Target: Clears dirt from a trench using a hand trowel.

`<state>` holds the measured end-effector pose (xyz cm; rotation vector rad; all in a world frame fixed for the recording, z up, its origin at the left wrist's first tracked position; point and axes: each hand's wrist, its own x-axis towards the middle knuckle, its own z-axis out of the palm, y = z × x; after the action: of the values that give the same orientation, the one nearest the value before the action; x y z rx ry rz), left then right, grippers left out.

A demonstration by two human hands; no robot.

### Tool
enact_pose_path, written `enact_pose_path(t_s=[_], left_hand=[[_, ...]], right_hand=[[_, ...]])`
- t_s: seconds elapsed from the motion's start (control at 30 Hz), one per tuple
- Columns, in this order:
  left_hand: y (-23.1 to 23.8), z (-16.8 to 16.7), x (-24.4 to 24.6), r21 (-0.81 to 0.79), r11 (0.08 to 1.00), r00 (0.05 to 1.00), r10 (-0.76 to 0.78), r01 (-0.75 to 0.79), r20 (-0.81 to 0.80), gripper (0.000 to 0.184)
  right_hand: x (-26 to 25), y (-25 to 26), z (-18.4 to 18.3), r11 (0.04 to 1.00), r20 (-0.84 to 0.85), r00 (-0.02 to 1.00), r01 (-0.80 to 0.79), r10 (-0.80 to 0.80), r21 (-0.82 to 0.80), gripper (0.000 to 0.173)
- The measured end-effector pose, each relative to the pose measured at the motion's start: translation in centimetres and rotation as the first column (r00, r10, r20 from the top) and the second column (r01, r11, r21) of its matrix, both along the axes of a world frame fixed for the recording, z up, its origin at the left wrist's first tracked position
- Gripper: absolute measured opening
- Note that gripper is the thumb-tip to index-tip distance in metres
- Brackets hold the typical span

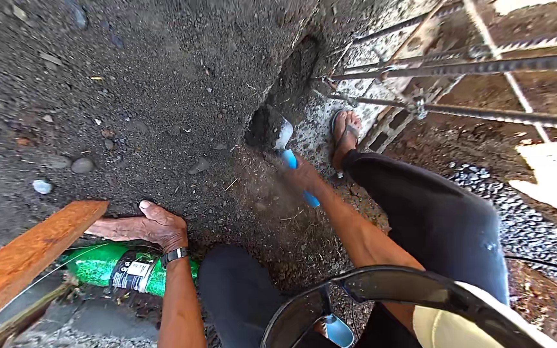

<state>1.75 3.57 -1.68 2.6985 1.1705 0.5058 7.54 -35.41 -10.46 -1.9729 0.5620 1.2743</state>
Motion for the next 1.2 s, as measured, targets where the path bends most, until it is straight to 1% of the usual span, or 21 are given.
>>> enact_pose_path(t_s=[0.07, 0.17, 0.27, 0.33, 0.37, 0.43, 0.5, 0.53, 0.57, 0.63, 0.7, 0.73, 0.8, 0.83, 0.9, 0.97, 1.1, 1.13, 1.2], left_hand=[[0.1, 0.1, -0.2, 0.006, 1.0, 1.0, 0.004, -0.004, -0.002, 0.1], [-0.1, 0.6, -0.1, -0.01, 1.0, 1.0, 0.005, -0.005, -0.007, 0.101], [-0.2, 1.2, 0.0, -0.004, 1.0, 0.999, 0.024, -0.024, -0.026, 0.1], [0.0, 1.0, -0.4, 0.004, 1.0, 0.999, 0.029, -0.029, -0.044, 0.1], [0.0, 0.9, -0.5, 0.005, 1.0, 0.998, 0.028, -0.027, -0.047, 0.1], [-0.2, 1.0, -0.6, -0.002, 1.0, 0.998, 0.03, -0.03, -0.055, 0.099], [-0.3, 1.2, -0.4, -0.008, 0.999, 0.997, 0.043, -0.044, -0.07, 0.1], [-0.4, 1.5, -0.4, -0.007, 0.999, 0.996, 0.044, -0.045, -0.081, 0.1], [-0.3, 1.5, -0.4, -0.001, 0.999, 0.995, 0.044, -0.045, -0.087, 0.101], [-0.2, 0.9, -0.4, 0.001, 0.999, 0.996, 0.042, -0.043, -0.082, 0.1], [-0.1, 0.8, -0.6, -0.008, 0.999, 0.994, 0.043, -0.043, -0.098, 0.099], [-0.1, 0.7, -0.6, -0.009, 0.999, 0.995, 0.042, -0.043, -0.095, 0.099], [0.0, 0.5, -0.7, -0.008, 0.999, 0.996, 0.04, -0.041, -0.083, 0.098], [0.0, 0.5, -0.6, -0.009, 0.999, 0.996, 0.037, -0.037, -0.079, 0.098], [-0.1, 0.7, -0.5, -0.011, 1.0, 0.997, 0.027, -0.027, -0.076, 0.098], [-0.1, 0.6, -0.4, -0.009, 1.0, 0.998, 0.017, -0.017, -0.061, 0.099], [-0.2, 0.3, -0.1, 0.01, 1.0, 0.999, 0.01, -0.009, -0.046, 0.099], [-0.3, 0.3, -0.1, 0.008, 1.0, 0.999, 0.006, -0.006, -0.045, 0.099], [-0.4, 0.3, 0.1, 0.001, 1.0, 0.999, -0.001, 0.001, -0.042, 0.1]], right_hand=[[0.5, 0.5, 3.7, 1.0, 0.053, 0.999, 0.014, -0.013, -0.016, 0.045], [2.2, 1.5, 10.9, 0.997, 0.133, 0.991, -0.023, 0.033, -0.076, 0.043], [4.1, 4.4, 19.4, 0.974, 0.16, 0.972, -0.144, 0.172, -0.175, 0.045], [5.5, 8.2, 24.8, 0.945, 0.179, 0.94, -0.254, 0.291, -0.204, 0.048], [6.0, 10.6, 27.0, 0.931, 0.217, 0.912, -0.308, 0.348, -0.197, 0.047], [6.4, 15.1, 29.9, 0.908, 0.375, 0.828, -0.401, 0.417, -0.124, 0.044], [6.6, 18.3, 30.6, 0.886, 0.538, 0.742, -0.464, 0.4, -0.02, 0.041], [6.5, 19.0, 30.4, 0.888, 0.586, 0.722, -0.46, 0.368, 0.01, 0.039], [6.3, 19.2, 30.1, 0.906, 0.602, 0.733, -0.422, 0.317, 0.036, 0.038], [5.6, 17.8, 28.3, 0.964, 0.575, 0.8, -0.258, 0.172, 0.069, 0.04], [3.9, 15.1, 25.2, 0.998, 0.528, 0.849, -0.03, -0.001, 0.051, 0.04], [3.1, 13.7, 23.2, 0.997, 0.51, 0.857, 0.074, -0.075, 0.024, 0.041], [2.4, 11.2, 19.3, 0.969, 0.418, 0.887, 0.241, -0.199, -0.05, 0.041], [2.4, 10.3, 17.4, 0.953, 0.359, 0.9, 0.294, -0.248, -0.079, 0.041], [3.4, 8.8, 13.7, 0.93, 0.257, 0.921, 0.337, -0.293, -0.148, 0.04], [5.3, 8.2, 10.3, 0.917, 0.213, 0.93, 0.343, -0.3, -0.204, 0.042], [9.9, 8.1, 3.9, 0.881, 0.203, 0.914, 0.397, -0.352, -0.256, 0.053], [11.3, 8.4, 2.4, 0.864, 0.215, 0.899, 0.429, -0.381, -0.264, 0.052], [13.9, 9.2, -0.1, 0.831, 0.229, 0.857, 0.508, -0.462, -0.226, 0.049]])
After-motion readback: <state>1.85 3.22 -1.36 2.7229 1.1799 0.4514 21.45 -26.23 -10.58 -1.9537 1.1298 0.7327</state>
